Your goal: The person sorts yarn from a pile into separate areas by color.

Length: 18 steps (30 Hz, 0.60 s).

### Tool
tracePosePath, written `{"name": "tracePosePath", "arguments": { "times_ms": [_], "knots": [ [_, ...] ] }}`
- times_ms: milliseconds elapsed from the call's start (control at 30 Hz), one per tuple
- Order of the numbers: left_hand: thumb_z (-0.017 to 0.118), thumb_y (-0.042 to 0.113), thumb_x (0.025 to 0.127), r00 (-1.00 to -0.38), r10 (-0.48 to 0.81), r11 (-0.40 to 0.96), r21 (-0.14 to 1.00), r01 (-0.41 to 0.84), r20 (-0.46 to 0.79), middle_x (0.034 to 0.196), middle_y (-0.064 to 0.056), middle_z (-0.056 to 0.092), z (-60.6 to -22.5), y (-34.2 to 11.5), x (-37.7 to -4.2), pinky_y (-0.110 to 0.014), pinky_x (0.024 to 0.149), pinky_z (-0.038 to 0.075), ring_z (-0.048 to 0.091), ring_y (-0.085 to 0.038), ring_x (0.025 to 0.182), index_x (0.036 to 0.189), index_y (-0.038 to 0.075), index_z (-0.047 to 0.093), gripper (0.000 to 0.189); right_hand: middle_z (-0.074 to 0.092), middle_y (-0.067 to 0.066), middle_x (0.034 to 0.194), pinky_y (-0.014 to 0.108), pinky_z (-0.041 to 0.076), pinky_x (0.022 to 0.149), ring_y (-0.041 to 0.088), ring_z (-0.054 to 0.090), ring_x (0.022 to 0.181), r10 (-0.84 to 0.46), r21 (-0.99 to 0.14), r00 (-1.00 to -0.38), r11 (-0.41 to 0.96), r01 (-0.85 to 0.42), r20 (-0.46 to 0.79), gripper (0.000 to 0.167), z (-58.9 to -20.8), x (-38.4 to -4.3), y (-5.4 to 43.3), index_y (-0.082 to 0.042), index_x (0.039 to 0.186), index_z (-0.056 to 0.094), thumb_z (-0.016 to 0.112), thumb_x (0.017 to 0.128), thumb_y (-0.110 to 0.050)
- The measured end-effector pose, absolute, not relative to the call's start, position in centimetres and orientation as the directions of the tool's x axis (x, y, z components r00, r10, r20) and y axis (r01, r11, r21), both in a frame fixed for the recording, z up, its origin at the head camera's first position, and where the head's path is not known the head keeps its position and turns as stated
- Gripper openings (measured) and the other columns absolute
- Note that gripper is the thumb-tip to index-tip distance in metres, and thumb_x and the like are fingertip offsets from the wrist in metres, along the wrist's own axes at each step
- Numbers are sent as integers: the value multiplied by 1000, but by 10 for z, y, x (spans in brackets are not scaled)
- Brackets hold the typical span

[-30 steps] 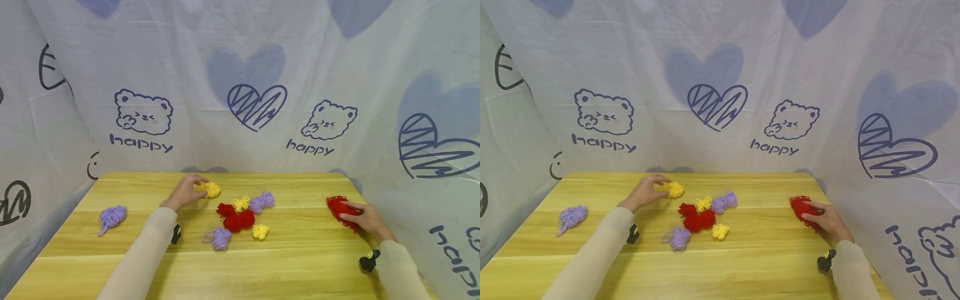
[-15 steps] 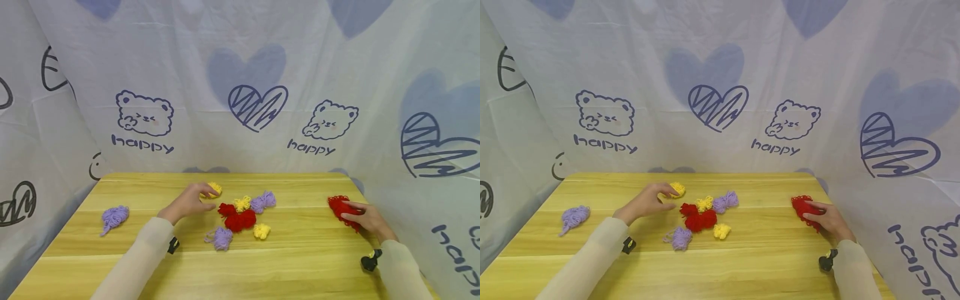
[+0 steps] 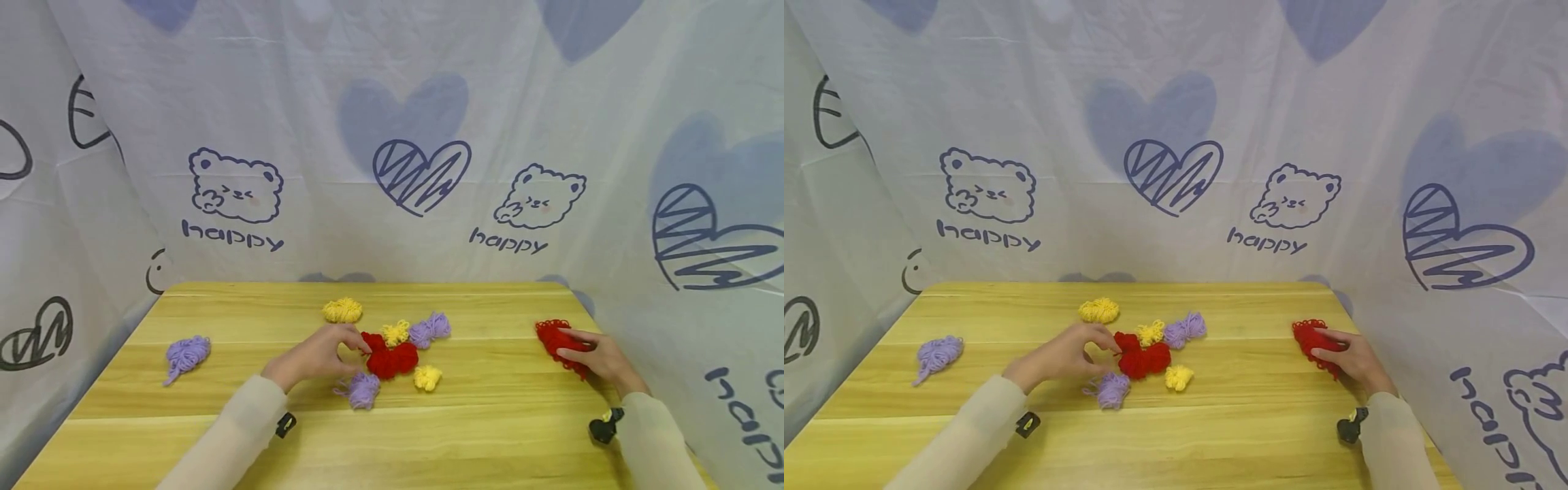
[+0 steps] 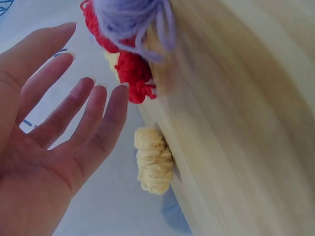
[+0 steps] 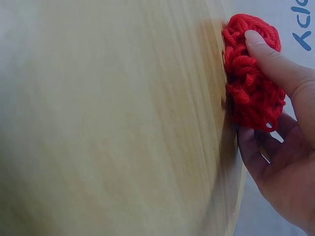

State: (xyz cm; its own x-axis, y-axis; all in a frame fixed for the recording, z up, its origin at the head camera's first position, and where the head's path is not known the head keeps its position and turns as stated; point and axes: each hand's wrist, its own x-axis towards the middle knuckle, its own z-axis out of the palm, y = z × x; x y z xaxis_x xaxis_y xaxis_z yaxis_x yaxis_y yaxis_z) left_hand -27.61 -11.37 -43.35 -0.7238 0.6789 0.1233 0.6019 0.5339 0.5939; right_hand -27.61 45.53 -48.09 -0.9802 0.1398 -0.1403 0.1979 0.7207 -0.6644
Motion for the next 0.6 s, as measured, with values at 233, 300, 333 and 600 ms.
{"name": "tracePosePath", "arguments": {
  "times_ms": [233,300,333,600],
  "knots": [
    [85,16,85,-703,706,510,629,586,83,117,-2,73,-440,-110,-263,-46,98,58,66,-24,111,114,11,78,31,30,39,158,69,38,113,57,35,135,141,-669,-979,715,204,-148,84,-480,-275,455,-7,154,43,76,90,-51],
    [86,18,84,-700,710,515,623,589,75,117,0,73,-441,-109,-260,-45,100,57,66,-22,111,113,13,79,30,31,40,158,69,39,113,57,35,134,141,-670,-979,714,202,-145,85,-480,-275,454,-6,154,43,76,90,-51],
    [86,18,84,-698,712,515,621,591,74,116,0,74,-441,-108,-259,-44,99,57,66,-21,110,113,14,79,31,31,40,158,69,39,113,57,35,134,140,-672,-980,713,201,-144,85,-480,-275,454,-6,154,43,76,90,-51],
    [88,17,81,-690,722,520,616,592,53,121,-1,72,-446,-105,-252,-38,95,59,64,-19,112,114,15,80,34,31,39,158,70,37,113,57,35,136,127,-668,-982,720,188,-139,82,-480,-275,455,-6,154,44,76,91,-49]
  ]
}}
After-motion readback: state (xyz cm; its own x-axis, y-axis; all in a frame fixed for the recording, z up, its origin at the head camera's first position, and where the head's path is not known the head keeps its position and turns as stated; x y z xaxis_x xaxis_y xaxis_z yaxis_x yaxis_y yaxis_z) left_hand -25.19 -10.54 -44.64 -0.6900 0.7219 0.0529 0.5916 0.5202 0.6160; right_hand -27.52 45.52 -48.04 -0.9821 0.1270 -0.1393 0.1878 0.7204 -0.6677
